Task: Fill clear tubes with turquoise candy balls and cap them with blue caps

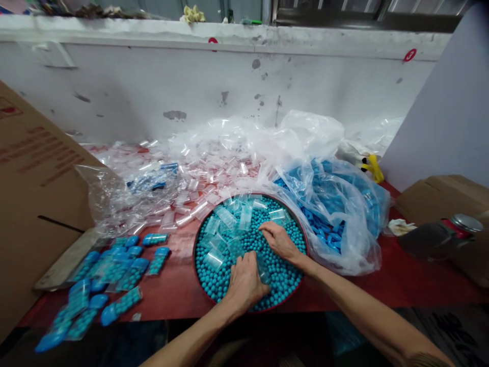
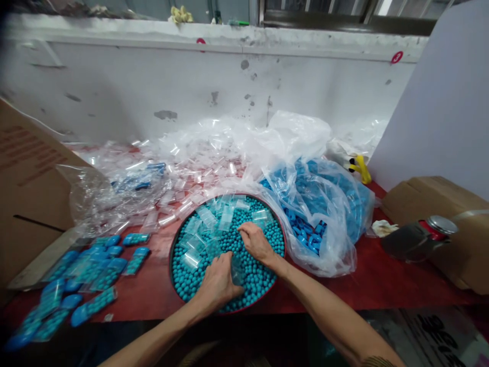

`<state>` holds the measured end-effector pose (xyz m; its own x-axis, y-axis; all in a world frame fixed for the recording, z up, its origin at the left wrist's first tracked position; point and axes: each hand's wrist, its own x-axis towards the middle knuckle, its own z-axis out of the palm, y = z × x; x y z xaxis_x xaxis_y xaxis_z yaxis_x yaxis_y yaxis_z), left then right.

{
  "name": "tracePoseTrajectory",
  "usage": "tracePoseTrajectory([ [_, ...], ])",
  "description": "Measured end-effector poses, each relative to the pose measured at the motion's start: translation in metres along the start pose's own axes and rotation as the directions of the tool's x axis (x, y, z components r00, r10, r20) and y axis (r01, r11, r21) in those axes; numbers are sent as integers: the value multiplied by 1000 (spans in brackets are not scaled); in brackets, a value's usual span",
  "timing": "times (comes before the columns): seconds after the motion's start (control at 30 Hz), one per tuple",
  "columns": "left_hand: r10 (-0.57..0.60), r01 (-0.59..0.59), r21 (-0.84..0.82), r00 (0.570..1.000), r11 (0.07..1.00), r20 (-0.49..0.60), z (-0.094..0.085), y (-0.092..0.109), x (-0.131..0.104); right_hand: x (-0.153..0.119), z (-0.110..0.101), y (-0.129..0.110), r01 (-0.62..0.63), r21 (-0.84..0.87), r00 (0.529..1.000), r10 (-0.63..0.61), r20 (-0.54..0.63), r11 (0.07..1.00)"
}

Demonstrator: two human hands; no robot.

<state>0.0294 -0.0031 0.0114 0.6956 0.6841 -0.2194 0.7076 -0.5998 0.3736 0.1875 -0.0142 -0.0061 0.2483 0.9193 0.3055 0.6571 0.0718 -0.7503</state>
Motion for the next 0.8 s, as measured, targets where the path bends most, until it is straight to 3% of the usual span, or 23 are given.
tracePoseTrajectory([
  [0.1, -27, 27, 9, 1000, 1000, -3, 1, 2, -2, 21, 8, 15, 9, -5, 998, -9, -56, 1000],
  [0.3, -77, 76, 29, 997, 997, 21, 3, 3, 1, 48, 20, 40, -10, 42, 999, 11, -42, 999],
  [0.57, -236, 235, -18, 971, 972, -32, 6, 18, 8, 53, 14, 48, -115, 144, 993, 116, 4, 983],
  [0.8, -267, 264, -49, 962, 963, -60, 5, 15, 15, 51, 23, 54, -312, 252, 950, 307, 60, 916],
])
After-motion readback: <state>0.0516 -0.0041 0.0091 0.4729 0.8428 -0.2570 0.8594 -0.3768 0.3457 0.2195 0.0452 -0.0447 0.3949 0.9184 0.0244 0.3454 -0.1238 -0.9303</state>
